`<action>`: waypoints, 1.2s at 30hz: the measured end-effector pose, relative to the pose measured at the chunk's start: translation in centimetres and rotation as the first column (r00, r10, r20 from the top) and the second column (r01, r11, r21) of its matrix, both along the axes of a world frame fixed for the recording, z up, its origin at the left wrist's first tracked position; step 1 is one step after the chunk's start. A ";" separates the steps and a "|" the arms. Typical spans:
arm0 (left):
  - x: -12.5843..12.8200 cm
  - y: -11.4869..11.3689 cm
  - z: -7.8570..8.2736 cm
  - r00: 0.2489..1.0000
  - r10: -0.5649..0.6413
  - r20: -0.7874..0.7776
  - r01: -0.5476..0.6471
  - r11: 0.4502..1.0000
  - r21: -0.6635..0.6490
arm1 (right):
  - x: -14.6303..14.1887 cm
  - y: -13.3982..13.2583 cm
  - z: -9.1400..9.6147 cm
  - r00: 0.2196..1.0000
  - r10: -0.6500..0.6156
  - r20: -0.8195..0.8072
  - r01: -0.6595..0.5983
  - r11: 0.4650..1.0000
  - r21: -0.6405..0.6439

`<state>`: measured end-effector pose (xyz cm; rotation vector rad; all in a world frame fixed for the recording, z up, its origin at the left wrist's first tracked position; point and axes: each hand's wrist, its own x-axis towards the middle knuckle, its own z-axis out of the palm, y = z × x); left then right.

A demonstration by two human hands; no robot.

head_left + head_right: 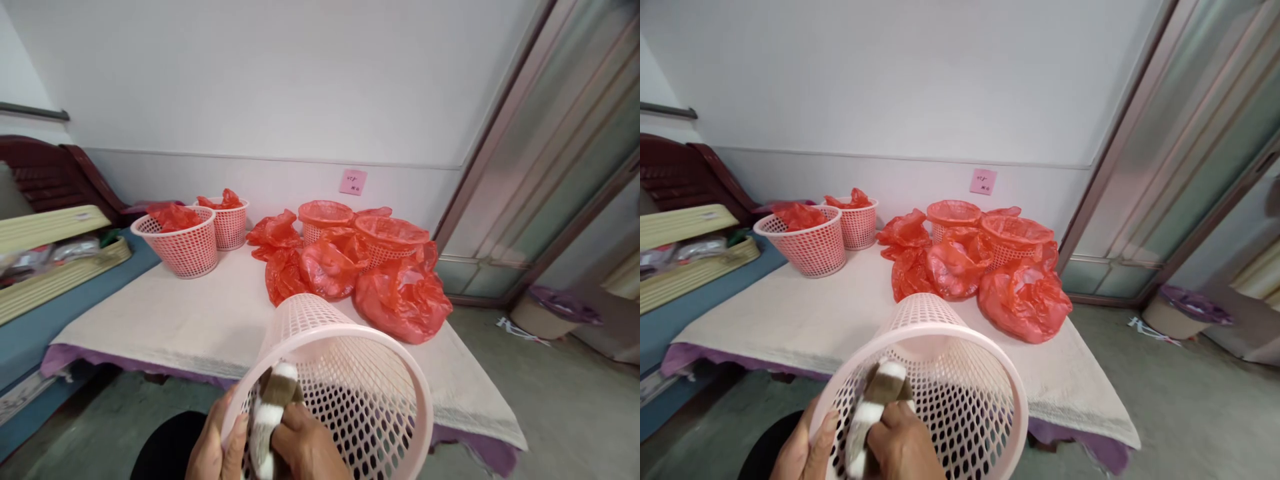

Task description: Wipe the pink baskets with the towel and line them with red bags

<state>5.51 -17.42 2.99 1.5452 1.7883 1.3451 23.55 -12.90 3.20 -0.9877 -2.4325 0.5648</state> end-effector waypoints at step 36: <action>2.0 0.4 1.9 0.988 0.146 0.045 -0.150 0.983 0.105 | -1.0 -1.9 1.7 0.915 -0.047 -0.401 0.018 0.997 -0.077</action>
